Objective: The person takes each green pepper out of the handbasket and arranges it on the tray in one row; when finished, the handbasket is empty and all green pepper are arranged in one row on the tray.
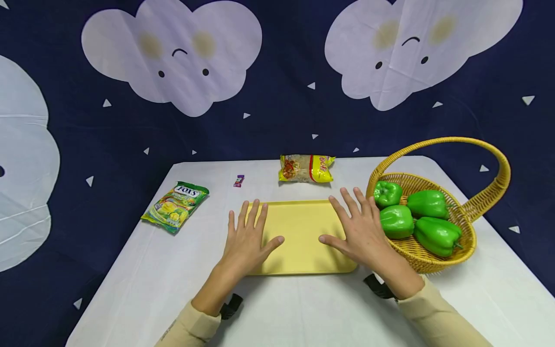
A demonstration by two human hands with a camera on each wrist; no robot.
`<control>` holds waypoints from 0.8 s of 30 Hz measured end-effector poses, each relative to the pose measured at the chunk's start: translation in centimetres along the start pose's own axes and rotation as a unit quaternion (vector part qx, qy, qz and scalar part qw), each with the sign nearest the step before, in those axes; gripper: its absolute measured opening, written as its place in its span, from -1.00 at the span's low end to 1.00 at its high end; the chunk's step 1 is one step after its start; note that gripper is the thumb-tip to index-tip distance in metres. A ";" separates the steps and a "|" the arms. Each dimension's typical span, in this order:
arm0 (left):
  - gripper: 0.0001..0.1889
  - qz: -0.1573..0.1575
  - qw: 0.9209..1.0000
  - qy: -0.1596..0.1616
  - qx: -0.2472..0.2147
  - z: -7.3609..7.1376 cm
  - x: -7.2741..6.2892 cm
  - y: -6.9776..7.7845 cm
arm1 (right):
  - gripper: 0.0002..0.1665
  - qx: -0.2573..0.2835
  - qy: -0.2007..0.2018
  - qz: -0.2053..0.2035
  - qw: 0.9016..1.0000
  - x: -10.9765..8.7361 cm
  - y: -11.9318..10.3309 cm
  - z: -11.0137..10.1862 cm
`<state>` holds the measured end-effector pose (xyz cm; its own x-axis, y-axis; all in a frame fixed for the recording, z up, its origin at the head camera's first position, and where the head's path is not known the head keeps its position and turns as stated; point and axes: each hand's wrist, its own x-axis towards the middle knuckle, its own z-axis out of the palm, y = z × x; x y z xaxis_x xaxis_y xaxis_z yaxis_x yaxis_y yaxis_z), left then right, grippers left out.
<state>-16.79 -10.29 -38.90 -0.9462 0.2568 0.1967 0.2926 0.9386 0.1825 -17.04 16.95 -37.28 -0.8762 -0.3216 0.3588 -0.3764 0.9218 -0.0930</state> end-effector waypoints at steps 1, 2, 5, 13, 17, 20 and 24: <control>-0.08 0.000 1.000 0.001 0.000 0.0 0.0 -0.1 | 0.12 0.002 0.001 -0.002 1.000 0.0 0.1 -0.1; -0.08 0.000 1.000 0.004 -0.002 -0.1 0.0 -0.1 | 0.12 0.005 0.002 -0.004 1.000 0.0 0.2 -0.3; -0.09 0.001 1.000 0.012 -0.003 -0.1 0.0 -0.4 | 0.11 0.013 0.009 -0.011 1.000 0.0 0.4 -0.8; -0.11 0.002 1.000 0.018 -0.021 -0.5 0.0 -1.1 | 0.06 0.045 0.016 -0.014 0.999 0.0 1.4 -1.9; -0.13 0.000 0.999 0.017 -0.046 -0.7 0.0 -1.5 | 0.03 0.068 0.016 -0.010 0.998 0.0 2.0 -2.5; -0.15 -0.001 0.997 0.019 -0.071 -1.0 -0.1 -1.8 | 0.02 0.079 0.017 -0.014 0.997 0.1 2.4 -3.0; -0.17 -0.004 0.995 0.022 -0.094 -1.1 -0.2 -2.3 | 0.00 0.097 0.026 -0.027 0.995 0.0 3.2 -3.7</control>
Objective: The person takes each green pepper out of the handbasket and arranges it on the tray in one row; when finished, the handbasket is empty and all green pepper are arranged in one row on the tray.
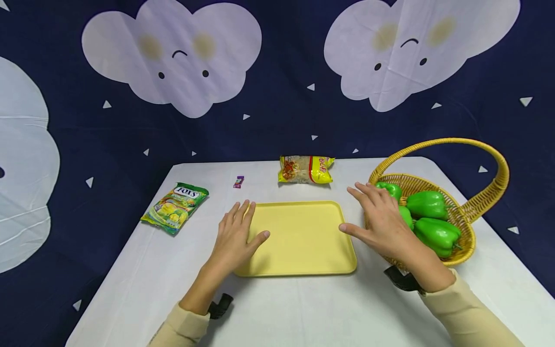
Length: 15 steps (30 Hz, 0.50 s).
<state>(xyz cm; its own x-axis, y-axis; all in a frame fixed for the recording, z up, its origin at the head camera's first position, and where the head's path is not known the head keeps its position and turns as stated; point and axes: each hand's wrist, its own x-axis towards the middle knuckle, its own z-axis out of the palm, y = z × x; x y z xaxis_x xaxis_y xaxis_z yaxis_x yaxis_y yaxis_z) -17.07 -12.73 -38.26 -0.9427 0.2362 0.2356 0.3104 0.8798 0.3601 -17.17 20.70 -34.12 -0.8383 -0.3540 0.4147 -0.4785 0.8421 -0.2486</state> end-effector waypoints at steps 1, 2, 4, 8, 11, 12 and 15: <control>-0.18 -0.001 1.000 0.001 -0.006 0.0 0.0 -0.1 | -0.01 0.004 0.004 -0.005 1.000 0.0 0.2 -0.2; -0.18 -0.002 1.000 0.001 -0.011 -0.1 0.0 -0.3 | -0.02 0.008 0.007 -0.007 1.000 0.0 0.3 -0.4; -0.18 -0.004 1.000 0.004 -0.020 -0.1 -0.1 -0.5 | -0.05 0.016 0.013 -0.012 1.000 0.1 0.6 -0.8; -0.20 -0.007 0.999 0.010 -0.037 -0.2 -0.1 -1.1 | -0.12 0.029 0.023 -0.019 0.999 0.0 1.3 -1.5; -0.21 -0.010 0.999 0.011 -0.046 -0.2 0.0 -1.5 | -0.16 0.041 0.031 -0.025 0.998 0.0 1.9 -1.9; -0.21 -0.011 0.999 0.011 -0.050 -0.2 0.0 -1.6 | -0.17 0.044 0.034 -0.027 0.998 0.0 2.1 -2.1; -0.22 -0.015 0.998 0.012 -0.060 -0.3 0.0 -2.0 | -0.19 0.054 0.037 -0.028 0.997 0.0 2.8 -2.5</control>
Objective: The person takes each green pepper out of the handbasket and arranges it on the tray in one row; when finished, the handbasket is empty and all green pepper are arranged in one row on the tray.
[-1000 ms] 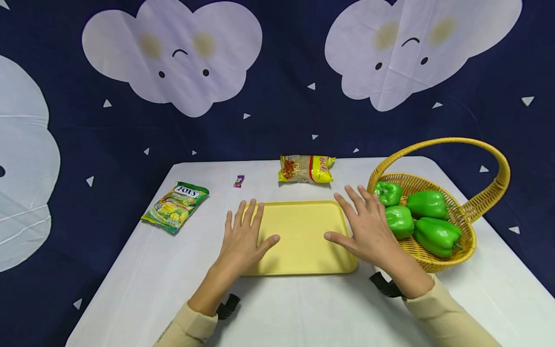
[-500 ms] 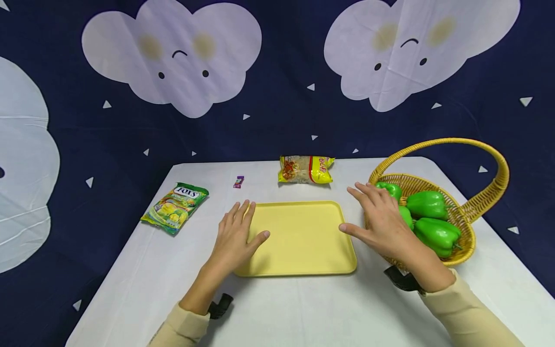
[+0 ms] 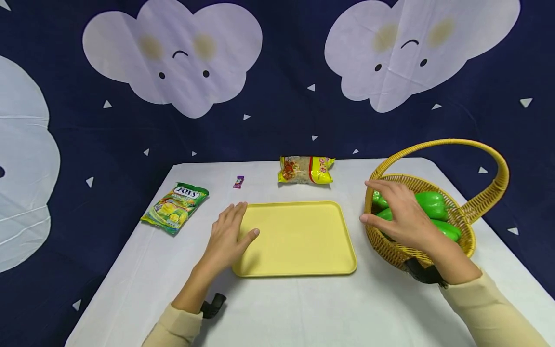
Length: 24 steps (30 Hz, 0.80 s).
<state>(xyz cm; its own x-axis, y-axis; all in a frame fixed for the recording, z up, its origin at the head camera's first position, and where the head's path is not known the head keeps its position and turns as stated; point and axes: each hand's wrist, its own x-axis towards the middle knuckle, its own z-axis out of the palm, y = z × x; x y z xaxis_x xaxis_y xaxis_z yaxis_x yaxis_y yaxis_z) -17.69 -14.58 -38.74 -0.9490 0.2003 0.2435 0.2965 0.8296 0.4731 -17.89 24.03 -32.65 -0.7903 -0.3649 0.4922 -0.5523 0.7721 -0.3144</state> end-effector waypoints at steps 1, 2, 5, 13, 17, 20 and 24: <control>-0.23 0.000 1.000 0.001 -0.002 0.0 0.0 -0.1 | -0.19 0.004 0.001 0.000 1.000 0.0 0.2 -0.1; -0.23 0.000 1.000 0.003 -0.005 -0.1 0.0 -0.3 | -0.19 0.009 0.001 -0.001 1.000 0.0 0.4 -0.3; -0.26 0.004 1.000 0.013 -0.010 -0.2 0.0 -0.7 | -0.22 0.021 0.001 -0.002 1.000 0.0 1.0 -0.7; -0.28 0.008 1.000 0.018 -0.021 -0.2 0.0 -1.8 | -0.29 0.042 -0.023 0.024 0.999 -0.1 2.4 -1.6; -0.29 0.011 0.999 0.013 -0.028 -0.2 0.0 -2.3 | -0.29 0.045 -0.034 0.038 0.998 -0.1 3.3 -1.8; -0.30 0.015 0.999 0.012 -0.031 -0.2 -0.1 -2.7 | -0.29 0.050 -0.048 0.052 0.996 -0.1 3.9 -2.0; -0.32 0.015 0.999 0.011 -0.034 -0.2 -0.1 -3.1 | -0.28 0.053 -0.071 0.074 0.993 -0.1 4.6 -2.3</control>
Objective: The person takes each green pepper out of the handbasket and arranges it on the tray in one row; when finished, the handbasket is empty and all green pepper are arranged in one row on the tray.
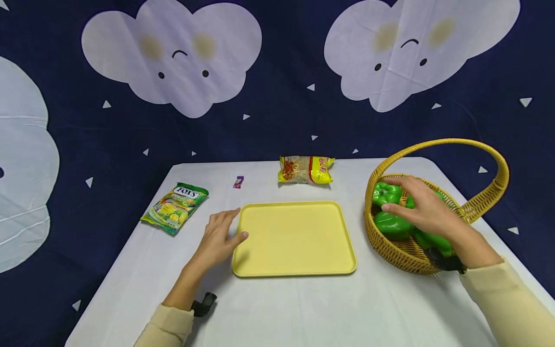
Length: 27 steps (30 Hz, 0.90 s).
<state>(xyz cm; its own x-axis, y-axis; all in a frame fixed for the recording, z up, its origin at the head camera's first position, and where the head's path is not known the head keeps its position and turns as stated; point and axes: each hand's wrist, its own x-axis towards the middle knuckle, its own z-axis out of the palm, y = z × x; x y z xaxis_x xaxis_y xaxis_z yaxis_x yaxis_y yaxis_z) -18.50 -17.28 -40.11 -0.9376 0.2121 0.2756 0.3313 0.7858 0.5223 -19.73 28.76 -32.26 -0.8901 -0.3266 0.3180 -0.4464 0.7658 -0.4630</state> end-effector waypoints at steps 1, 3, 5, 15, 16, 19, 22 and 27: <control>-0.32 0.000 1.000 -0.001 0.000 0.0 0.0 -0.1 | -0.28 -0.001 -0.004 0.002 1.000 0.0 0.2 -0.1; -0.34 0.000 1.000 -0.005 0.000 0.1 0.0 -0.4 | -0.27 0.000 -0.010 0.005 1.000 0.0 0.5 -0.1; -0.34 -0.002 1.000 -0.012 -0.001 0.1 0.0 -0.6 | -0.28 0.003 -0.016 0.010 1.000 0.0 0.8 -0.2; -0.32 -0.016 0.997 -0.063 -0.032 0.0 0.1 -1.8 | -0.26 0.006 -0.028 0.016 0.999 0.2 2.9 -0.1; -0.32 -0.018 0.997 -0.070 -0.036 0.0 0.1 -1.9 | -0.25 0.008 -0.028 0.020 0.999 0.2 3.0 -0.1; -0.32 -0.025 0.995 -0.085 -0.049 0.0 0.2 -2.4 | -0.25 0.005 -0.033 0.022 0.999 0.2 3.5 0.0; -0.33 -0.030 0.993 -0.101 -0.055 0.0 0.2 -2.9 | -0.24 0.003 -0.040 0.020 0.999 0.2 4.0 0.0; -0.33 -0.035 0.990 -0.128 -0.057 -0.1 0.2 -3.8 | -0.22 0.001 -0.052 0.017 0.998 0.1 4.6 -0.1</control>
<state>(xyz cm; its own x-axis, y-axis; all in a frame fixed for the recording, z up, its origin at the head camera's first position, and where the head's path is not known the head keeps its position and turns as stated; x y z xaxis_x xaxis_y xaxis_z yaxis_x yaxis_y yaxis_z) -19.92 -20.25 -41.93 -0.9497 0.3119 0.0299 0.2614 0.7362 0.6242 -21.84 32.31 -34.26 -0.9098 -0.3560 0.2134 -0.4150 0.7769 -0.4735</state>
